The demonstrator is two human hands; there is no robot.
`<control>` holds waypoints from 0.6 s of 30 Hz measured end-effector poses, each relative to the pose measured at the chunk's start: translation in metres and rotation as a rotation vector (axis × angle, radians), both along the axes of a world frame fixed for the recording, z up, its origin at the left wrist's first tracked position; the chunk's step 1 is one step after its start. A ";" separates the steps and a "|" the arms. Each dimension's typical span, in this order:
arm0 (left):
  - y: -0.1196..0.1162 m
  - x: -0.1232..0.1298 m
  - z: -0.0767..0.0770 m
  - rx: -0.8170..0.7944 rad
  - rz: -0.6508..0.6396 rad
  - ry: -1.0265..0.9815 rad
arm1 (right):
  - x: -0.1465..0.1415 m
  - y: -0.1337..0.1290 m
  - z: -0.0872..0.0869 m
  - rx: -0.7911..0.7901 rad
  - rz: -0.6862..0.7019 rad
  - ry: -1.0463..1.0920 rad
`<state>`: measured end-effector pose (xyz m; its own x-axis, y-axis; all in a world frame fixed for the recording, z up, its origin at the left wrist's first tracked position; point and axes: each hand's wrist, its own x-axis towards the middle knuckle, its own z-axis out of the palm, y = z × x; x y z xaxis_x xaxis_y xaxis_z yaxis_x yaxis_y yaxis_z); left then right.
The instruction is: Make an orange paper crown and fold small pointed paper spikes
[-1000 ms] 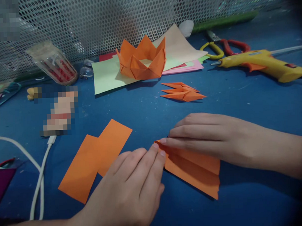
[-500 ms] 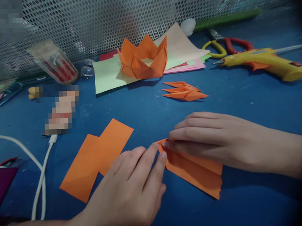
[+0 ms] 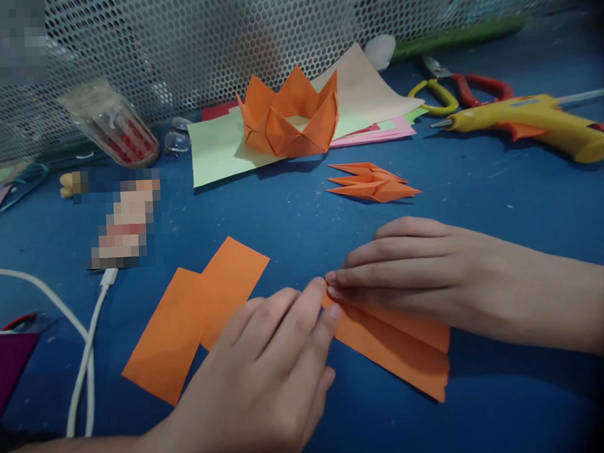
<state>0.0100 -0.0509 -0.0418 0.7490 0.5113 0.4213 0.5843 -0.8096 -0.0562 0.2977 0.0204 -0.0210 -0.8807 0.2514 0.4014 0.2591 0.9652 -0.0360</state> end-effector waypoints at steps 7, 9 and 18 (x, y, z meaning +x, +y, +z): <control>0.000 -0.001 -0.003 0.003 -0.011 0.002 | 0.005 0.002 -0.002 -0.071 0.012 -0.029; 0.000 0.000 -0.003 0.013 0.000 -0.002 | 0.007 0.003 -0.003 -0.083 0.012 -0.047; 0.003 0.002 0.002 0.034 -0.023 0.035 | 0.010 0.006 -0.006 -0.027 0.015 -0.060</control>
<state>0.0124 -0.0477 -0.0401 0.7750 0.4797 0.4115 0.5628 -0.8200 -0.1039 0.3077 0.0268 -0.0270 -0.9067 0.2483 0.3410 0.2475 0.9678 -0.0465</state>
